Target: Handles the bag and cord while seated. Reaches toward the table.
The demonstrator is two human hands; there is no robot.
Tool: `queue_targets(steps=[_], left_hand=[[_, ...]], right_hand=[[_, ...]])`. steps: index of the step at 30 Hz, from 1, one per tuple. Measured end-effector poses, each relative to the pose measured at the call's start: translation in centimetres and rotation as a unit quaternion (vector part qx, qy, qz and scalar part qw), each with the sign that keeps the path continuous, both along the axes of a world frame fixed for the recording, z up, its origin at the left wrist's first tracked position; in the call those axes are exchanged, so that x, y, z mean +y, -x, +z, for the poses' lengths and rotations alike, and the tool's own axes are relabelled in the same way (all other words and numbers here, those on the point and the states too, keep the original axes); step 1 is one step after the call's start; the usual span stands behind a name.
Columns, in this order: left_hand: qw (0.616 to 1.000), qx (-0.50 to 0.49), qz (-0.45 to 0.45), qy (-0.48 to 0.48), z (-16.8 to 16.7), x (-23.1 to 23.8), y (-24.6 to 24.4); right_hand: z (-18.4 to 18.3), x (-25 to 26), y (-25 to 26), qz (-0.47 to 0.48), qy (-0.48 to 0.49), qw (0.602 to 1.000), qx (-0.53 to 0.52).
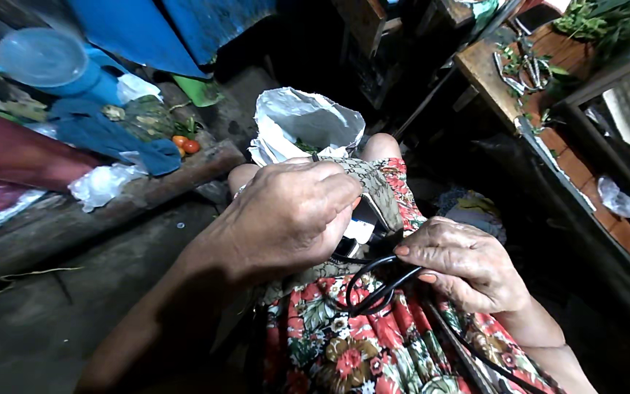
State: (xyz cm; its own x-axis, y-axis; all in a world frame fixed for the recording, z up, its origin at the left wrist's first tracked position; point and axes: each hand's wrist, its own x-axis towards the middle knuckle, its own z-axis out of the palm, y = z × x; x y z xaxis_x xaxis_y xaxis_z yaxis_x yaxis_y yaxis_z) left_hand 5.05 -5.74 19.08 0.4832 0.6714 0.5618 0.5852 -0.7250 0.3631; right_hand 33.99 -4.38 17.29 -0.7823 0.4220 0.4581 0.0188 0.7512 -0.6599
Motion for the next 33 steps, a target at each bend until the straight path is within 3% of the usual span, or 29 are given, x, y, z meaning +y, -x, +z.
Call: queue_targets(steps=[19, 33], left_hand=[[0.999, 0.025, 0.006, 0.020, -0.5, 0.4, 0.1], [0.999, 0.024, 0.025, 0.030, -1.0, 0.7, -0.1]], right_hand=[[0.3, 0.1, -0.3, 0.034, 0.008, 0.999, -0.032], [-0.9, 0.4, 1.1, -0.075, -0.080, 0.988, -0.105]])
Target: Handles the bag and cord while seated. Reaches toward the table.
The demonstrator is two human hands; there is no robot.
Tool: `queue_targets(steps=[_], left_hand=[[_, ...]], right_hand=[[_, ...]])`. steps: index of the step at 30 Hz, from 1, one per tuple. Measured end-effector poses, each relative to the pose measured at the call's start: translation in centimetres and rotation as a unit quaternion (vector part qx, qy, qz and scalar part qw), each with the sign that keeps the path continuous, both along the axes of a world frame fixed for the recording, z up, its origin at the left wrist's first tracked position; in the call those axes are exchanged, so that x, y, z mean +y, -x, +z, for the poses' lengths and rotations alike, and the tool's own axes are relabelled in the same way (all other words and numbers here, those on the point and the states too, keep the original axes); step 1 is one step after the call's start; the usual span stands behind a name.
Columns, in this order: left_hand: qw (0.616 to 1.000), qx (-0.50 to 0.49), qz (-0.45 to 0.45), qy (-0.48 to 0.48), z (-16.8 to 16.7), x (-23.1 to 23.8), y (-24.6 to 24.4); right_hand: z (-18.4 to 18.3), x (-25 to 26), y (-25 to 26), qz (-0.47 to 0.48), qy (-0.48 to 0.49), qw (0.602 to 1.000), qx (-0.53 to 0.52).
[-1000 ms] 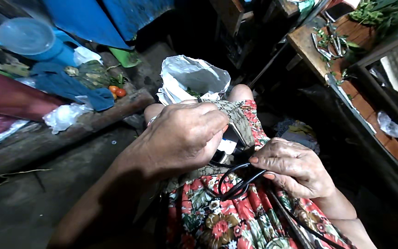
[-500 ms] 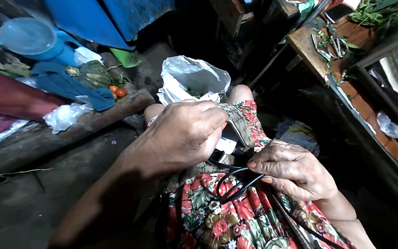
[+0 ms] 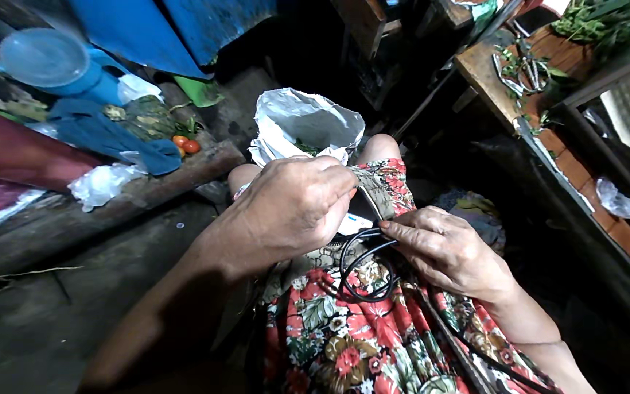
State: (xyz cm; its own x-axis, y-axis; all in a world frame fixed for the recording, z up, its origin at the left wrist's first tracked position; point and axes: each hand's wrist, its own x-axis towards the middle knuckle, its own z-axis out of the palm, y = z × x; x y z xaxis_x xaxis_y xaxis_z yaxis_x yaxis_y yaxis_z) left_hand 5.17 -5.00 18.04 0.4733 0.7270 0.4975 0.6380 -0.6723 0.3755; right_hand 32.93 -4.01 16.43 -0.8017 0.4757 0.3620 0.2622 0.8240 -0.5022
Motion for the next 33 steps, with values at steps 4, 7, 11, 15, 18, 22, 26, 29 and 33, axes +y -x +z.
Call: queue_targets(steps=[4, 7, 11, 15, 18, 22, 26, 29, 33], left_hand=[[1.000, 0.002, 0.006, 0.001, -0.1, 0.1, -0.1], [1.000, 0.002, 0.008, 0.001, -0.1, 0.1, 0.0], [1.000, 0.004, 0.006, 0.014, -0.4, 0.3, 0.1], [1.000, 0.004, 0.001, 0.017, -0.9, 0.5, 0.0], [1.000, 0.008, 0.001, 0.022, -1.0, 0.6, 0.0], [1.000, 0.009, 0.002, 0.024, -1.1, 0.7, -0.1], [1.000, 0.012, 0.004, 0.023, -1.2, 0.7, -0.2], [1.000, 0.013, 0.004, 0.018, -1.3, 0.8, -0.2], [1.000, 0.012, 0.003, 0.015, -1.4, 0.8, -0.2]], right_hand=[[0.3, 0.1, 0.6, -0.007, -0.045, 0.999, -0.030], [0.2, 0.2, 0.8, -0.031, -0.068, 0.996, -0.045], [-0.3, 0.3, 1.0, -0.066, -0.084, 0.992, -0.068], [-0.5, 0.5, 1.0, -0.083, -0.086, 0.990, -0.070], [-0.6, 0.7, 1.1, -0.091, -0.086, 0.989, -0.075], [-0.7, 0.9, 1.2, -0.102, -0.081, 0.987, -0.095], [-0.8, 1.0, 1.1, -0.104, -0.081, 0.986, -0.100], [-0.8, 1.0, 1.1, -0.106, -0.079, 0.986, -0.098], [-0.8, 1.0, 1.1, -0.106, -0.083, 0.986, -0.099]])
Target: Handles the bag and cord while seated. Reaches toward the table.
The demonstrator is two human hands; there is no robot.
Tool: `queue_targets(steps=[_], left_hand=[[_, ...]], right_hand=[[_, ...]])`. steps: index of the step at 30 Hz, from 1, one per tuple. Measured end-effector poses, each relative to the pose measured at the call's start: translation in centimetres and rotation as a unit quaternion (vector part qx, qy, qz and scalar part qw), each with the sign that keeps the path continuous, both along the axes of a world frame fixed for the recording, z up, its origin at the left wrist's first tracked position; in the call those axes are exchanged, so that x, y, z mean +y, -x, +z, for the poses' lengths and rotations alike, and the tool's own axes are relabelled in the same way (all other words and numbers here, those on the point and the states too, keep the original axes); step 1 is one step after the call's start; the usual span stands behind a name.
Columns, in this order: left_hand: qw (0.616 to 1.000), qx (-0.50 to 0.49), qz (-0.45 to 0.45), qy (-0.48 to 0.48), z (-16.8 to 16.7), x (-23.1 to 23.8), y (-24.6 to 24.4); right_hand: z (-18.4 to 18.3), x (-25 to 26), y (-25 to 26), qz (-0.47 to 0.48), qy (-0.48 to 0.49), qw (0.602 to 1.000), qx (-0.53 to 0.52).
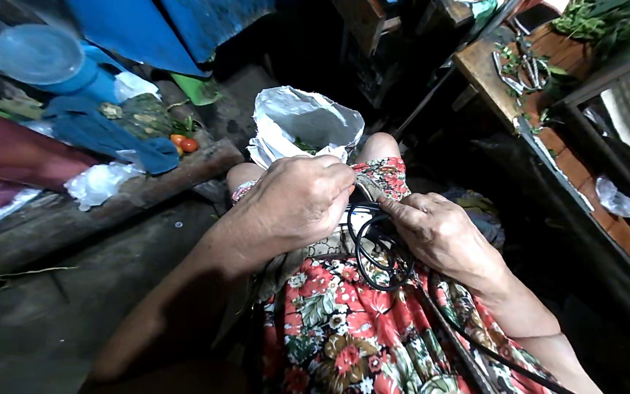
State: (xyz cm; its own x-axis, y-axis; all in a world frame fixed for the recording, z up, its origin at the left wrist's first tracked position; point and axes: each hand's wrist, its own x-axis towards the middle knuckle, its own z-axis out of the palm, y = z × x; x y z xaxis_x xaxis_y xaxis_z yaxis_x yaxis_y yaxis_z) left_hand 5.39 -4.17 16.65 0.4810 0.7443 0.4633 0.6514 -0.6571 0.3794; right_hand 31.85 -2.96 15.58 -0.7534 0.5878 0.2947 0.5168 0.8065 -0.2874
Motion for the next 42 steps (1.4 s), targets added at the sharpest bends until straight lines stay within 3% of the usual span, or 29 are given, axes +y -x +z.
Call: queue_targets(steps=[42], left_hand=[[1.000, -0.002, -0.004, 0.024, -0.58, 0.30, -0.27]], right_hand=[[-0.78, -0.03, -0.41, -0.008, 0.028, 1.000, 0.005]])
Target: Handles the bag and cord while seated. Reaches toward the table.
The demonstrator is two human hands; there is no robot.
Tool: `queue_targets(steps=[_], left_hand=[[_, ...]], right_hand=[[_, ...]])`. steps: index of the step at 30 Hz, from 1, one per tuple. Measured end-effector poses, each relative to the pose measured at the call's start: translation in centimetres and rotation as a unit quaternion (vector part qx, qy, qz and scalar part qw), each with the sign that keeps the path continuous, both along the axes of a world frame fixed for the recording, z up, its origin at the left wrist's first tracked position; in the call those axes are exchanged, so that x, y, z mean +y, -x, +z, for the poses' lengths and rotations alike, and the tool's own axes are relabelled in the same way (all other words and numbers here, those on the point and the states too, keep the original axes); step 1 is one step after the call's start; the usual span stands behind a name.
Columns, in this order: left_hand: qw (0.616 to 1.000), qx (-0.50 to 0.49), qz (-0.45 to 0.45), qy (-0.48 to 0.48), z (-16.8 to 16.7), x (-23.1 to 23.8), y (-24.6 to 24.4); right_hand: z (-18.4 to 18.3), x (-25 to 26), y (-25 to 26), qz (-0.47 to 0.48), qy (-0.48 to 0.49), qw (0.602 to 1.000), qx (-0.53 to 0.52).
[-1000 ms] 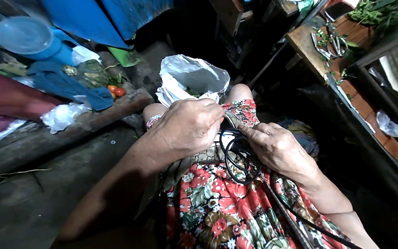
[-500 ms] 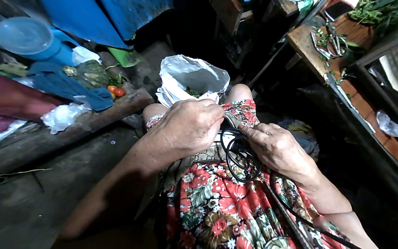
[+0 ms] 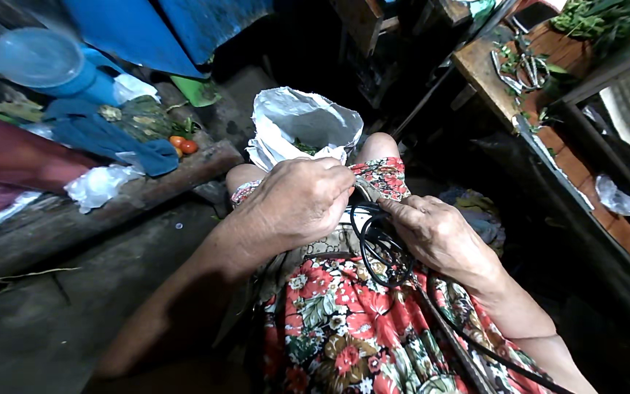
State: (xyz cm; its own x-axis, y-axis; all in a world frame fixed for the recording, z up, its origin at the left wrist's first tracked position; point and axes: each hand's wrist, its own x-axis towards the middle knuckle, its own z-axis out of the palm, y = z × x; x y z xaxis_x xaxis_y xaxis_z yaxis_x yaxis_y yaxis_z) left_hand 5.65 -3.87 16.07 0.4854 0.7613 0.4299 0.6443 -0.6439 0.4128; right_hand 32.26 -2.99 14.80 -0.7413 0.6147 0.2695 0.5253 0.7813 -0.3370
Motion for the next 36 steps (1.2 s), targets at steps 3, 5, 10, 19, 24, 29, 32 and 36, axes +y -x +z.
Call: queue_targets(steps=[3, 5, 10, 19, 24, 29, 32, 36], left_hand=[[1.000, 0.002, 0.001, -0.002, 0.0, 0.0, 0.0], [1.000, 0.003, 0.002, -0.003, 0.0, 0.0, 0.0], [1.000, 0.003, 0.006, -0.006, 0.0, 0.0, -0.1], [1.000, -0.001, 0.003, -0.009, 0.1, 0.0, 0.0], [1.000, -0.011, 0.002, -0.022, 0.4, -0.1, 0.1], [0.999, -0.016, 0.004, -0.031, 0.4, -0.2, 0.0], [0.999, -0.014, 0.004, -0.030, 0.6, -0.2, 0.0], [0.999, -0.011, -0.002, -0.035, 0.8, -0.3, 0.0]], right_hand=[[0.0, 0.0, 0.0, -0.001, 0.003, 1.000, 0.002], [0.0, 0.0, 0.0, 0.000, 0.002, 1.000, 0.002], [0.0, -0.1, 0.0, -0.001, -0.008, 1.000, 0.003], [0.2, -0.1, 0.0, 0.000, -0.012, 1.000, 0.005], [0.5, -0.3, -0.1, 0.009, -0.039, 0.999, 0.019], [0.8, -0.4, -0.2, 0.012, -0.050, 0.998, 0.027], [1.0, -0.5, -0.2, 0.013, -0.052, 0.998, 0.032], [1.0, -0.5, -0.1, 0.014, -0.056, 0.998, 0.039]])
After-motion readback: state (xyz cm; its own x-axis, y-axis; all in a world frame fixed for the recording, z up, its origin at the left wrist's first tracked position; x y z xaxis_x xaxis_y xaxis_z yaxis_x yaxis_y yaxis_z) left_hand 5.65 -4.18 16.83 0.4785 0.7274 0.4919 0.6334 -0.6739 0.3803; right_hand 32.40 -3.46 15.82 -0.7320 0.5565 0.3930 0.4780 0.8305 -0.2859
